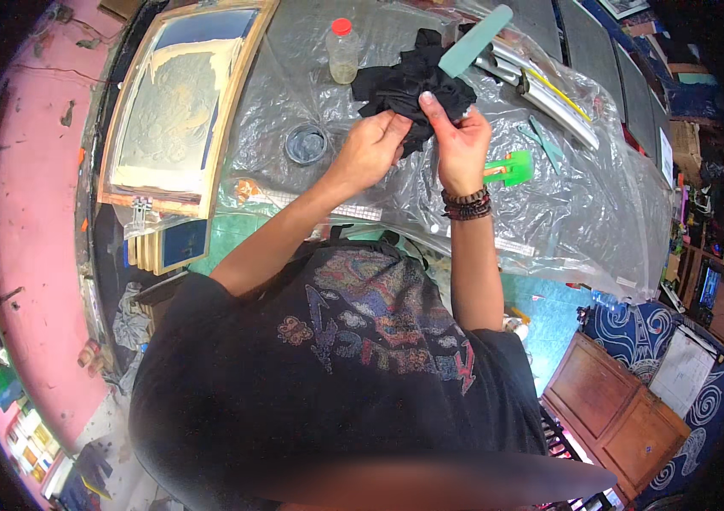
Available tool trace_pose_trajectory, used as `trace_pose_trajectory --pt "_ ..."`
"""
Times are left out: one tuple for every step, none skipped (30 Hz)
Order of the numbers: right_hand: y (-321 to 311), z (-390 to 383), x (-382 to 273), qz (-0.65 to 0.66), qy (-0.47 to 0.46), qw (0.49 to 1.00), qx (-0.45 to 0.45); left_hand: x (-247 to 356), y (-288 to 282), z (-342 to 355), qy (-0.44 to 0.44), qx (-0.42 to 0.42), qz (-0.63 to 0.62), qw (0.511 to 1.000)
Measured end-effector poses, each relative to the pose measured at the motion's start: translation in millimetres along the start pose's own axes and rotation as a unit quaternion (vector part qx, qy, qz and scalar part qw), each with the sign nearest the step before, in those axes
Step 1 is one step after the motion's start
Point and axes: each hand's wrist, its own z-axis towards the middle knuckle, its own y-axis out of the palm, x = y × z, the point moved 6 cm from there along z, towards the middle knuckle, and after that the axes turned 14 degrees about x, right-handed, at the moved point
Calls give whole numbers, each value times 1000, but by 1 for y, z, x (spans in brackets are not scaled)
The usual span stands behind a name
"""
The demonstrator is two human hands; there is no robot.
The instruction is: Prepare a screen printing screen by applying ink to the mesh.
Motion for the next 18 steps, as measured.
trace_pose_trajectory --pt "0 1 -1 0 -1 1000 0 2 0 1 34 -10 38 999" --pt "1 2 0 7 5 1000 -11 5 1 2 67 -21 77 995" --pt "1 3 0 14 11 1000 -21 5 -1 2 68 -21 77 995" --pt "-1 4 0 15 10 1000 -21 7 -2 3 71 -17 75 994" --pt "0 2 2 64 44 995 -60 10 -3 3 74 -14 73 994" --pt "1 0 4 112 78 986 -99 12 -2 2 76 -14 72 994" --pt "-5 3 6 112 76 986 -99 23 2 -1 58 -24 -26 998" --pt "-10 7 10 105 86 986 -101 30 4 -3 39 -34 -123 991" --pt "-14 9 13 97 95 985 -103 29 3 -2 40 -35 -124 991" --pt "-9 6 -16 -49 34 996 -62 24 2 -2 39 -62 -95 993" --pt "-9 8 -6 -49 32 996 -62 20 3 -2 38 -89 -66 993" --pt "-19 15 9 -105 -26 994 10 17 3 -2 40 -89 -67 993" --pt "-23 20 6 -160 -84 980 81 16 1 -2 37 -67 -57 995" --pt "-29 18 9 -153 -54 982 94 14 0 -1 33 -45 -48 997" --pt "-32 15 9 -153 -58 982 93 15 -1 0 37 -44 -49 997" --pt "-33 11 12 -111 -21 990 80 13 -3 2 37 -45 -21 998" --pt "-31 2 10 -70 16 995 70 12 -3 1 37 -49 7 998" --pt "-26 -6 6 -71 13 994 84 12 -1 0 38 -48 5 998"
